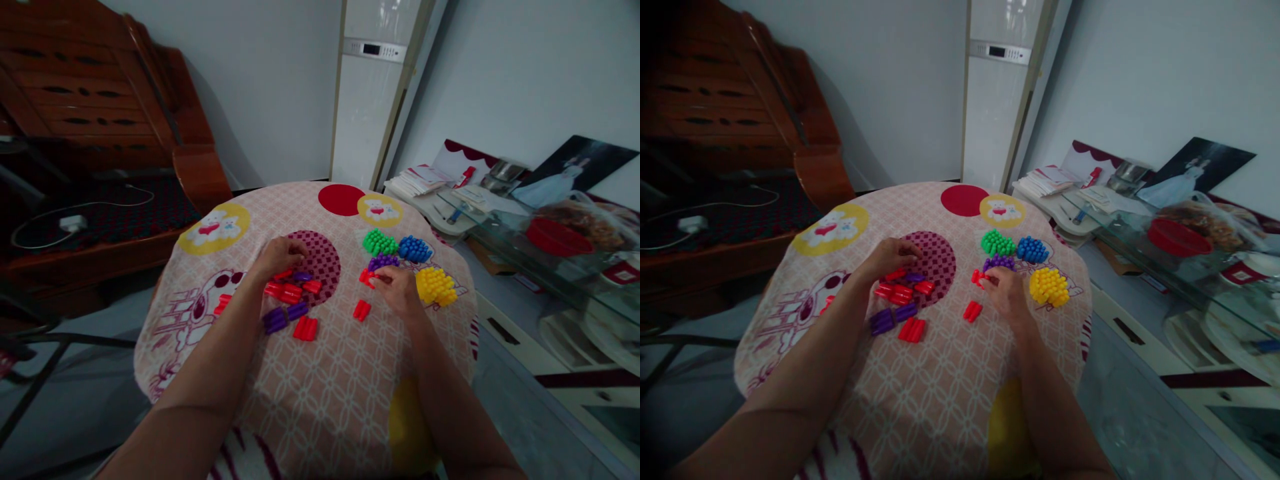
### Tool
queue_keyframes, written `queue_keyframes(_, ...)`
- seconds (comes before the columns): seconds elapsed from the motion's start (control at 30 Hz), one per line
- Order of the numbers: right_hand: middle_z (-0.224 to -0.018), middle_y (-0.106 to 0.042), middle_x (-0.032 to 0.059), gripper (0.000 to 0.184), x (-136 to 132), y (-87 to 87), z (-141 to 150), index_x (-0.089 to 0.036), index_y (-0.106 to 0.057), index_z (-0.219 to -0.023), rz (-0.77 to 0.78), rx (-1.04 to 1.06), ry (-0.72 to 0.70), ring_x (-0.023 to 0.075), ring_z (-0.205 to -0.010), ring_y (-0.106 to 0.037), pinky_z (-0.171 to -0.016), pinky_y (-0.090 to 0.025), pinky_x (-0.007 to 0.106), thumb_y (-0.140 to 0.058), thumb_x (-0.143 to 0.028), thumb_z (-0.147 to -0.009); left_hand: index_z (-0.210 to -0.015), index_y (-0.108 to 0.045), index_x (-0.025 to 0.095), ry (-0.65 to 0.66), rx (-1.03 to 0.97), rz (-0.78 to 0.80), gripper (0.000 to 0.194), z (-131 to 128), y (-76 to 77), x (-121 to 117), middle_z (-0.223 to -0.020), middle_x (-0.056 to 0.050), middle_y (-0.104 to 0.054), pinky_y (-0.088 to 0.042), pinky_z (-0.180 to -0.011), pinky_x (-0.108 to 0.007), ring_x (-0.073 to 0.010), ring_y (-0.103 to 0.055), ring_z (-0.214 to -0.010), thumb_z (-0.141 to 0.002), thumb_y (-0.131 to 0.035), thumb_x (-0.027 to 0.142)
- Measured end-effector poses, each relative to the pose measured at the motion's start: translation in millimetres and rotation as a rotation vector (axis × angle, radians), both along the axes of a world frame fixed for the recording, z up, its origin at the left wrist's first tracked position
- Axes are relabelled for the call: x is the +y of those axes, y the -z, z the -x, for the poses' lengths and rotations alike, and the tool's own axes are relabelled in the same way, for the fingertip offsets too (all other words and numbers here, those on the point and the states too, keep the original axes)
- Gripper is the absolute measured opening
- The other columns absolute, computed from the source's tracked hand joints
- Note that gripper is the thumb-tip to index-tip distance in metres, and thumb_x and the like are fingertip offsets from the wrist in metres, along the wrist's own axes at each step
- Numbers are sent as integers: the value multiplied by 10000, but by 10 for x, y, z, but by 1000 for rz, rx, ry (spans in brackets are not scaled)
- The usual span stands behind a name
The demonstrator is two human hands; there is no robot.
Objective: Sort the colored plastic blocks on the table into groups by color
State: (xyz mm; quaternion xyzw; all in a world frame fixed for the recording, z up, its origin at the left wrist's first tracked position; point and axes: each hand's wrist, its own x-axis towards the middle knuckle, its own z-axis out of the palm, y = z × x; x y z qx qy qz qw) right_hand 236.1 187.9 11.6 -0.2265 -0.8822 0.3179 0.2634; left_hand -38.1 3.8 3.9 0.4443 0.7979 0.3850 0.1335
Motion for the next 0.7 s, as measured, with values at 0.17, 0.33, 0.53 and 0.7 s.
queue_keyframes(0.17,-736,-723,33,155,-248,69,81,-162,-736,-786,155,-38,-194,159,-661,-671,-606,-509,240,-639,-281,-765,-816,-789,206,70,11,76,221,-3,-109,-75,-734,-18,-740,-479,-650,-237,-176,-657,-687,-652,-642,225)
queue_keyframes(0.33,-689,-715,24,245,-403,139,126,-152,-727,-901,396,-49,-315,136,-464,-621,-442,-472,224,-638,-369,-826,-780,-789,241,282,87,308,212,-120,-236,-88,-771,-3,-750,-449,-666,-226,-176,-655,-725,-605,-698,162)
queue_keyframes(0.53,-812,-736,62,152,-434,148,166,-167,-744,-878,107,105,-267,158,-713,-677,-672,-535,258,-638,-266,-830,-861,-757,206,364,207,442,214,-213,-309,-81,-825,-8,-737,-442,-711,-232,-163,-637,-774,-672,-664,168)
queue_keyframes(0.7,-838,-732,61,190,-483,129,193,-182,-747,-948,70,223,-256,157,-721,-665,-684,-534,264,-605,-278,-864,-889,-687,161,367,-67,155,176,-400,-313,36,-772,-6,-708,-460,-668,-227,-144,-636,-726,-757,-618,255)
